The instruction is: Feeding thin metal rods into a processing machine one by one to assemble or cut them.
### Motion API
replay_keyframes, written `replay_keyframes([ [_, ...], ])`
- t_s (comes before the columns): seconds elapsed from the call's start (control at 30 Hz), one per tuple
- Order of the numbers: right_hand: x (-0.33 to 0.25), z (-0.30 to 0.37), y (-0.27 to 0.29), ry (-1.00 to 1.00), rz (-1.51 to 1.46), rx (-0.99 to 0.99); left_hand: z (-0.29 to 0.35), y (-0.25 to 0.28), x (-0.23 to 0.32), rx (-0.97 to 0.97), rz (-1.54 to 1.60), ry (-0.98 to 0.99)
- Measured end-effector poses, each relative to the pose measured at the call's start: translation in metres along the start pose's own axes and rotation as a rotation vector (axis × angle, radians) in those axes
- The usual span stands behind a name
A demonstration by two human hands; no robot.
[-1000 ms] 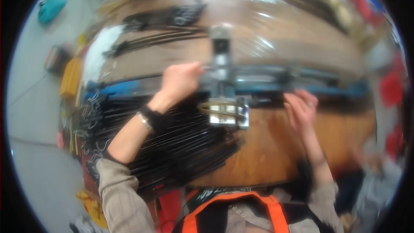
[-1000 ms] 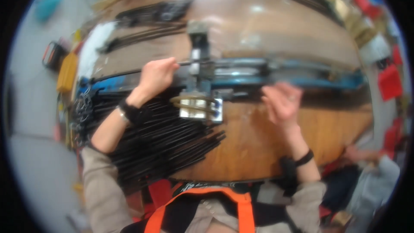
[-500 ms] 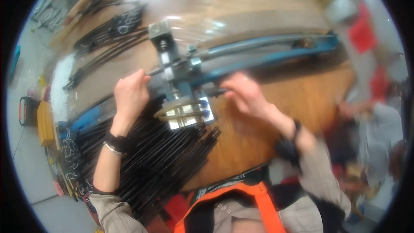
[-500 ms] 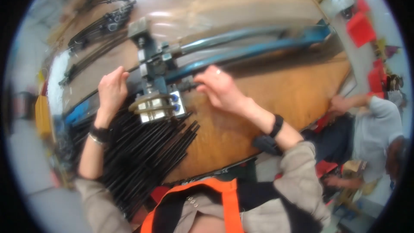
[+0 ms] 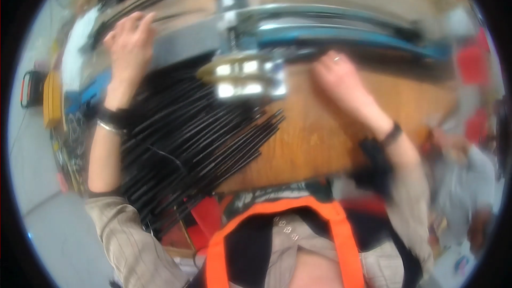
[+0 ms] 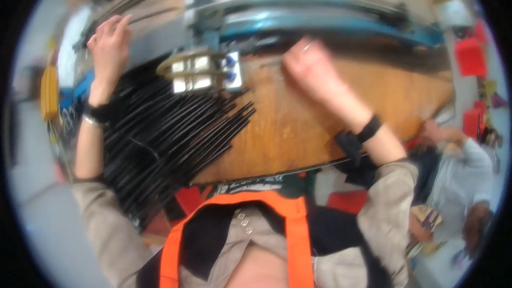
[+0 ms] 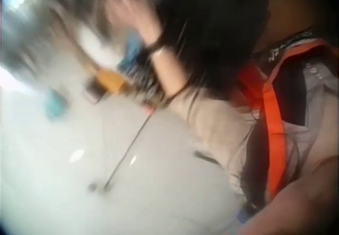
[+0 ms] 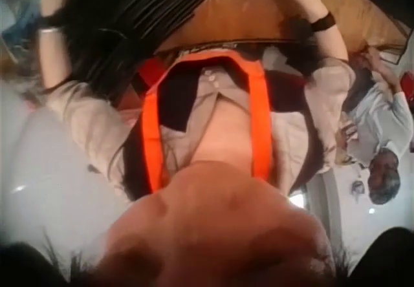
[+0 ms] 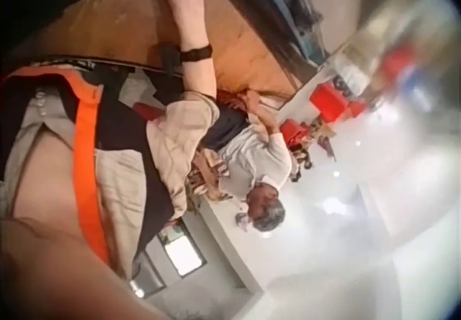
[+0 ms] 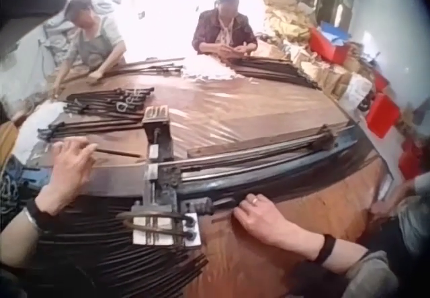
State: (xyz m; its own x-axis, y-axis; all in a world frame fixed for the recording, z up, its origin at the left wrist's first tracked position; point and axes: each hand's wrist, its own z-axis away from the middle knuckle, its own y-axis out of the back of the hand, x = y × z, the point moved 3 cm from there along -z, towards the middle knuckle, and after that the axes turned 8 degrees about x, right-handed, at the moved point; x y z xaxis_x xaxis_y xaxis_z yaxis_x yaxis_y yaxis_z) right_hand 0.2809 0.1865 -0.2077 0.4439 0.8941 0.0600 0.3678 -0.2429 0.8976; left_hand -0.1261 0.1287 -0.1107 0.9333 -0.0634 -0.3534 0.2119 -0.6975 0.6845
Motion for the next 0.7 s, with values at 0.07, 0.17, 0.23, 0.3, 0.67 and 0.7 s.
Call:
replay_keyframes([
  [0.07,-0.006,-0.008,0.003,-0.079,-0.092,0.002,0.014,0.044,0.040,-0.185,0.141,0.070],
  [0.17,-0.028,-0.011,0.005,-0.182,-0.282,-0.060,0.057,0.117,0.125,-0.500,0.368,0.144],
  [0.23,-0.040,-0.011,0.001,-0.195,-0.392,-0.127,0.084,0.136,0.167,-0.481,0.504,0.289],
  [0.3,-0.045,-0.011,-0.006,-0.218,-0.436,-0.156,0.108,0.129,0.186,-0.434,0.434,0.417],
  [0.67,-0.042,-0.022,0.003,-0.233,-0.694,-0.265,0.114,0.121,0.187,-0.359,0.404,0.427],
  [0.7,-0.051,-0.021,0.005,-0.212,-0.828,-0.310,0.112,0.132,0.186,-0.384,0.423,0.404],
])
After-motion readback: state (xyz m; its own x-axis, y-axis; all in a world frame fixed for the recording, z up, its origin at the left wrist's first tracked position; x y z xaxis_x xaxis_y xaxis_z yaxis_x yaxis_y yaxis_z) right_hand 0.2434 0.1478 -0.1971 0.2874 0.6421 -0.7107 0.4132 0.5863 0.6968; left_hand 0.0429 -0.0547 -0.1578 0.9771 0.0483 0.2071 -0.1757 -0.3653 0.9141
